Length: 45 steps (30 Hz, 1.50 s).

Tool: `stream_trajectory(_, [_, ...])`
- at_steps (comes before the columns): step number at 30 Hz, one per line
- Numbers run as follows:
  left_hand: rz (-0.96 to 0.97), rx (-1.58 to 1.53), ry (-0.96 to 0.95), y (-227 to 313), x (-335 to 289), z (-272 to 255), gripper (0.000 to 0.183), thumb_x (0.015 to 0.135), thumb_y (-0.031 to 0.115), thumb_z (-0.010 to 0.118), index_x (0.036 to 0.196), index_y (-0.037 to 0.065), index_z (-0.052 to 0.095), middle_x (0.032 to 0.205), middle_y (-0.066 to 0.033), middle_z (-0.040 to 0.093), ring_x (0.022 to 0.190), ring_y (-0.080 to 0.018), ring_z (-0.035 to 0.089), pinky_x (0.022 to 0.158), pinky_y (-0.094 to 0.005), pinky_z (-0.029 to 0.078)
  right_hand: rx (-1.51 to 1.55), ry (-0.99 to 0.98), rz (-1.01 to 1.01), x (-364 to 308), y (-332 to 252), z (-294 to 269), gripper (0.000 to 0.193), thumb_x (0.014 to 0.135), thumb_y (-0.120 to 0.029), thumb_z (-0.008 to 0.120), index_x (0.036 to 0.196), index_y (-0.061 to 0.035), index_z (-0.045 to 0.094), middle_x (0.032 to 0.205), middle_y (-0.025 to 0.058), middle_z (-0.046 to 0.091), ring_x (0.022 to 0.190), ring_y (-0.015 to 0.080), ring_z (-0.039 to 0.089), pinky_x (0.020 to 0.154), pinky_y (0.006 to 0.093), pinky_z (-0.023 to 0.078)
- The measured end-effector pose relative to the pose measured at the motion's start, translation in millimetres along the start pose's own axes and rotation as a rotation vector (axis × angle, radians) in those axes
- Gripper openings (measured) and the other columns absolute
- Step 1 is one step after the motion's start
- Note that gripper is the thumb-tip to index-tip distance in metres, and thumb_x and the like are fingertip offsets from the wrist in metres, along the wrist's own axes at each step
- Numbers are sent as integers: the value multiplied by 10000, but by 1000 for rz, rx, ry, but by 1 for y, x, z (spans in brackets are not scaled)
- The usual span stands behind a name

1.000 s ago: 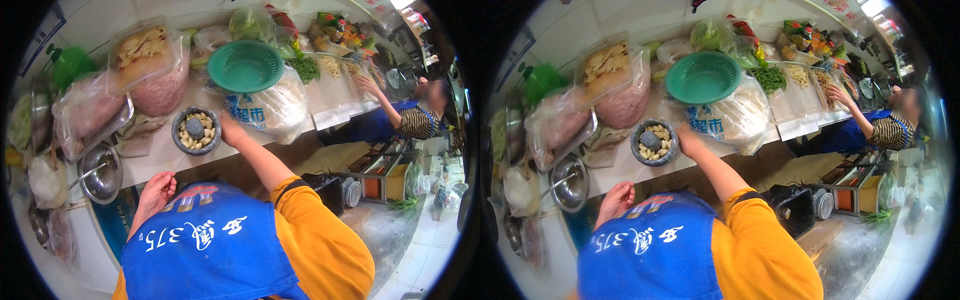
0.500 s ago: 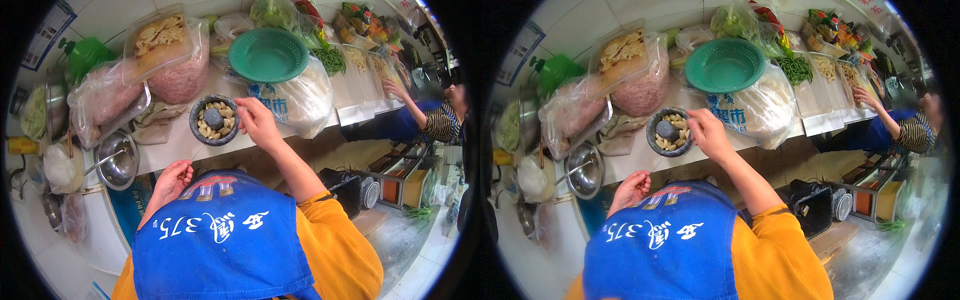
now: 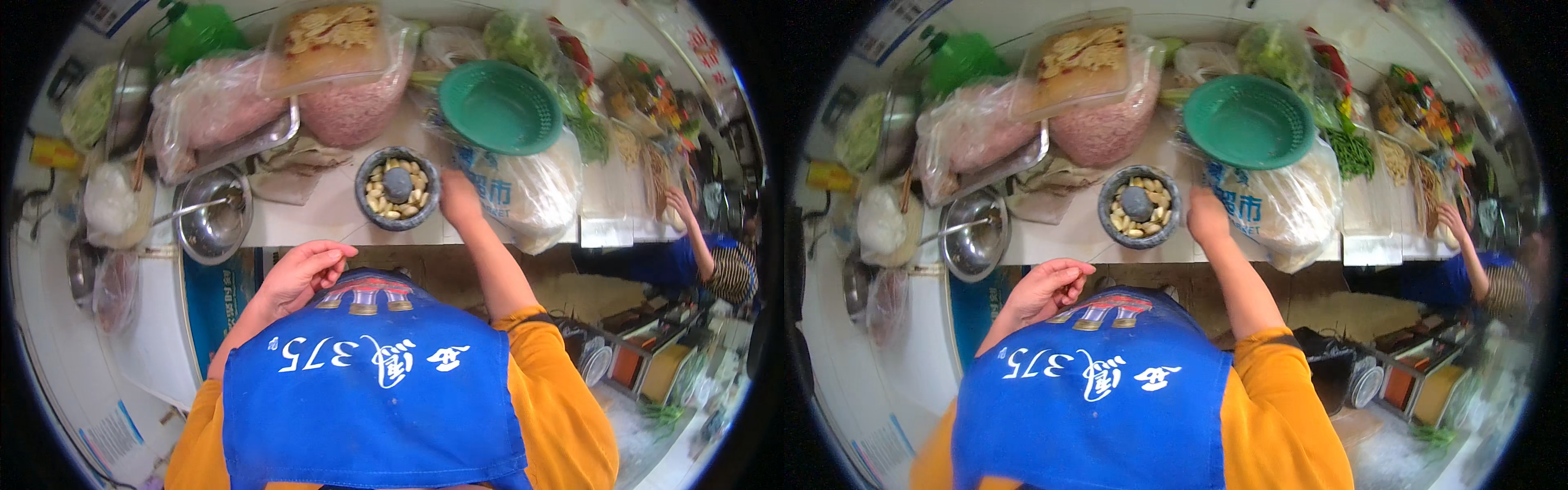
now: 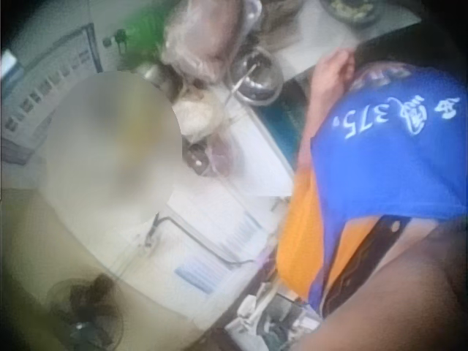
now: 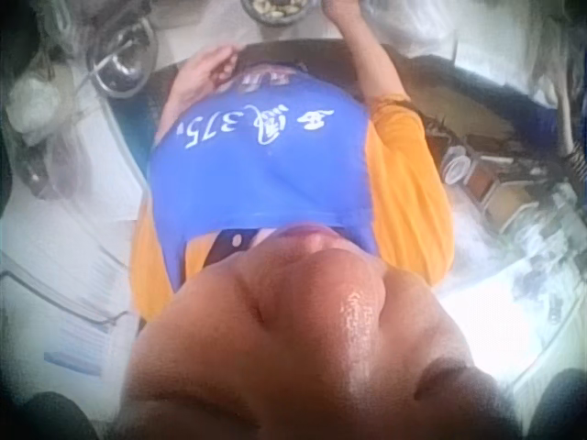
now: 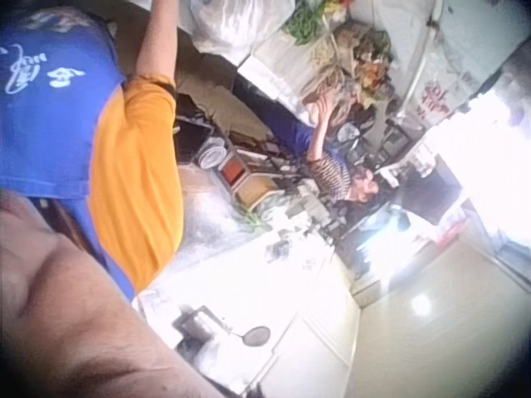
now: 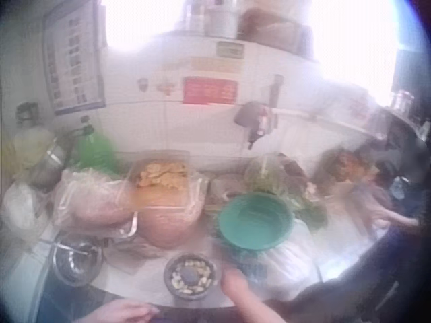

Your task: The person transfers garlic cloves from a green colander into a mortar, then uses a pestle to crush them. They briefly walk to a refrigerator, retrieve a small item, and return to continue crushing garlic. The person also handles a metal bowl and ladle, pouring liquid into a container.

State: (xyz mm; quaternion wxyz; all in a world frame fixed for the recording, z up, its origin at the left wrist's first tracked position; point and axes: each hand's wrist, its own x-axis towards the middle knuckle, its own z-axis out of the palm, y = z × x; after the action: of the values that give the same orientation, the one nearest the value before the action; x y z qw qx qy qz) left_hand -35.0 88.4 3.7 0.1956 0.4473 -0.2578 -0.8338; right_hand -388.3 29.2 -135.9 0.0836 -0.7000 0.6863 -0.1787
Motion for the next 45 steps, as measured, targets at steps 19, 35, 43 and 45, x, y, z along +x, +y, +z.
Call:
stream_trajectory(19, [761,-58,-1030,94,-122,106,265,1045,19,654,1294,-64,695,1117,-196,760,970,-281,754,848,-316,593,218,-54,-184,16,-129,-88,364,851,-233,869,1094,-44,674,957,161,723,781,355,707,730,389,562])
stream_trajectory(35, [248,-531,104,18,5,-5,438,1155,345,435,1242,-37,632,1160,-133,664,1070,-217,631,953,-357,531,403,178,-236,23,-133,-90,186,880,-151,809,987,-59,688,914,145,696,798,352,703,710,411,561])
stream_trajectory(43, [435,-562,-462,55,-24,30,950,1086,715,243,1531,-105,423,1554,-262,494,1470,-346,479,1258,-424,373,300,265,-316,9,-118,-65,199,859,-161,804,1000,-93,682,941,119,694,790,362,704,666,430,570])
stream_trajectory(45, [475,-563,-599,76,-53,57,1131,985,839,275,1564,-131,336,1596,-279,433,1511,-350,420,1261,-426,357,387,197,-205,10,-120,-53,192,856,-150,805,992,-97,678,935,121,690,789,359,705,661,425,568])
